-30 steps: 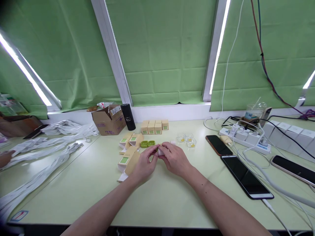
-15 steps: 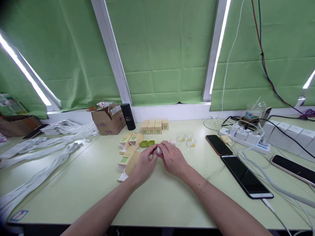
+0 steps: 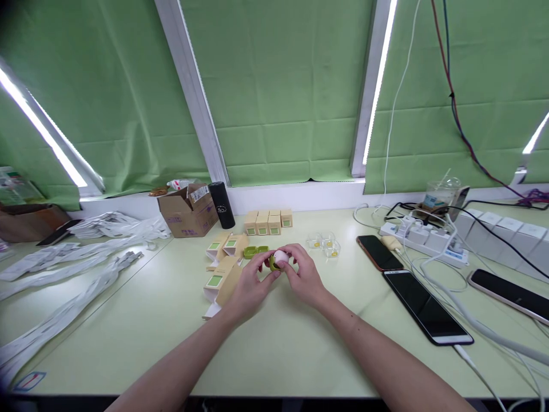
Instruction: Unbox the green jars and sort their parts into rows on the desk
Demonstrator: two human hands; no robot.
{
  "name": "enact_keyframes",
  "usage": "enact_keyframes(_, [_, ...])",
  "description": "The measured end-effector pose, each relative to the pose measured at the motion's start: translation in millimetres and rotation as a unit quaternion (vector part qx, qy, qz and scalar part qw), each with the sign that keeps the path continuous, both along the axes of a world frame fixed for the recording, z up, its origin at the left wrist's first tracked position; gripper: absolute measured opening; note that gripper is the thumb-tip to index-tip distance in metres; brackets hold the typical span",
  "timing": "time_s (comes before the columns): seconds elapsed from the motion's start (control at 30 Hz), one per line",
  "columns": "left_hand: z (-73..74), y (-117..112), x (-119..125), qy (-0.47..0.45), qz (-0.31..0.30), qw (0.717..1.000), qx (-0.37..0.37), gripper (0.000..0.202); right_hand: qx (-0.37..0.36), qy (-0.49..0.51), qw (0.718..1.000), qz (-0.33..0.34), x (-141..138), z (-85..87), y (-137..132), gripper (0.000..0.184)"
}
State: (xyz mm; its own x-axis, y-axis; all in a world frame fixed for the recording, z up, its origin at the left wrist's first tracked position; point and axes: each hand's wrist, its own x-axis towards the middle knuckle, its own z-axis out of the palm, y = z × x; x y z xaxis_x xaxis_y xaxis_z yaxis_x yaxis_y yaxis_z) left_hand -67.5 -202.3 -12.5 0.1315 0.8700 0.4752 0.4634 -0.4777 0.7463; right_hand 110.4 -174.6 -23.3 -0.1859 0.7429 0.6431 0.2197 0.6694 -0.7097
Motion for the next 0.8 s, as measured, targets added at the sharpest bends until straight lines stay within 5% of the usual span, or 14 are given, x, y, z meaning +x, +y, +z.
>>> enact_keyframes(0.23, [2.8,-2,2,0.005,0.02,1.0,0.002,0.04,-0.181,0.167,0.968,0.053,-6,-0.2,1,0.042])
enact_keyframes(0.5, [-1.8,0,-1,0.001,0.037,0.999,-0.002,0.043,-0.305,0.402,0.86,0.081,3,5.9,14,0.053])
enact_keyframes(0.8, [0.7,-1,-1,-0.018,0.076,0.997,-0.002,0.047,-0.311,0.429,0.837,0.134,9,17.2,10,0.044])
